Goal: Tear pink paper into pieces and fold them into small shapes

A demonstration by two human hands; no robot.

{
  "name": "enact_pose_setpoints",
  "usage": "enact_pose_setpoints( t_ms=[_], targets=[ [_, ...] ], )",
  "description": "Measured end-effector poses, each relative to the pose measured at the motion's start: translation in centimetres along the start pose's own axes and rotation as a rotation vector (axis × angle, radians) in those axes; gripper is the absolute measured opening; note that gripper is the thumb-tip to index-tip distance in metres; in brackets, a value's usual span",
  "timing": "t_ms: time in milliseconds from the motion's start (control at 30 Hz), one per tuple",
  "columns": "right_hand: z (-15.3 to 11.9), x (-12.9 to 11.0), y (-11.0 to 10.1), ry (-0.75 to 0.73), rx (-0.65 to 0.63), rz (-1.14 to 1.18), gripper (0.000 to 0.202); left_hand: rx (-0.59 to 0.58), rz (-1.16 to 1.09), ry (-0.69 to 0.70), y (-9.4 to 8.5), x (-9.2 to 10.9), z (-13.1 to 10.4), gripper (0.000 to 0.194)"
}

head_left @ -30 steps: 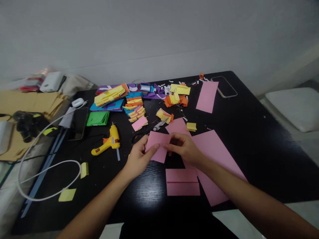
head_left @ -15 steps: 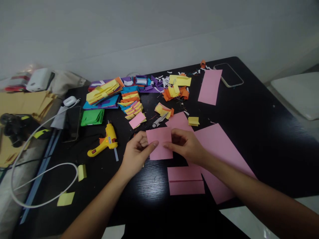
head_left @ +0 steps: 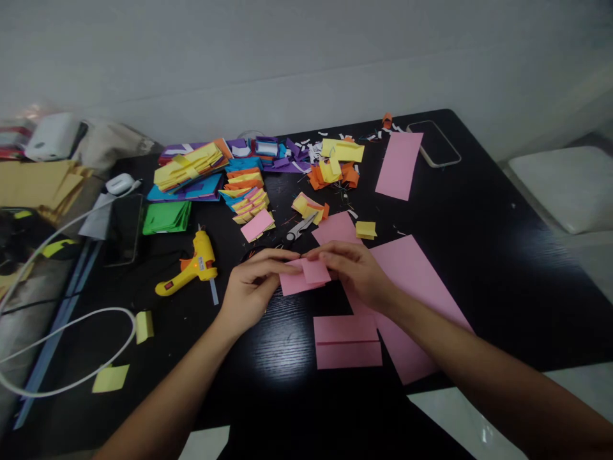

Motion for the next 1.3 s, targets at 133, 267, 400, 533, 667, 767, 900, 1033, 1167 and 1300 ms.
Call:
enact_pose_setpoints(
  t_ms=[133,267,400,533,667,767,900,1033,1167,1300],
  targets=[
    [0.1,0.2,-0.1,-0.075,0.041,-0.129,0.025,0.015,0.05,0.013,0.1,0.1,-0.1,0.026],
    [0.2,0.4,-0.2,-0.113,0.075,-0.094,0.029,0.062,-0.155,-0.116,0.1,-0.4,-0.2,0.013],
    [0.0,0.4,-0.1,-0.121,0.109,-0.094,0.029,0.078,-0.316,-0.208,0.6,-0.9,-0.4,0.026],
    [-0.1,0.4,0.1,-0.14,0.113,-0.106,0.028,0.08,-0.258,-0.226,1.2,-1.0,-0.3,0.034],
    [-0.1,0.3,0.1,-0.164,0.089,-0.142,0.029,0.089,-0.259,-0.205,1.3,-0.9,-0.2,0.034],
    [-0.2,0.1,0.2,-0.162,0.074,-0.194,0.026,0.084,-0.257,-0.195,1.2,-0.9,-0.2,0.034],
    [-0.2,-0.1,0.4,-0.153,0.073,-0.261,0.022,0.061,-0.253,-0.178,1.3,-0.8,-0.2,0.034],
    [-0.2,-0.2,0.4,-0.162,0.073,-0.267,0.02,0.067,-0.258,-0.157,1.3,-0.8,-0.2,0.033],
    [-0.2,-0.1,0.4,-0.139,0.069,-0.23,0.018,0.099,-0.256,-0.135,1.3,-0.8,-0.2,0.033],
    [-0.3,-0.1,0.5,-0.101,0.029,-0.186,0.017,0.142,-0.253,-0.103,1.2,-0.5,-0.1,0.031]
  ],
)
Point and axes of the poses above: each hand's wrist, its own z-axis towards the middle knuckle, its own y-axis out of the palm, x = y × z, the point moved 3 cm from there along z, towards the middle knuckle, and after that the axes turned 4 degrees about x, right-handed, at the moved point
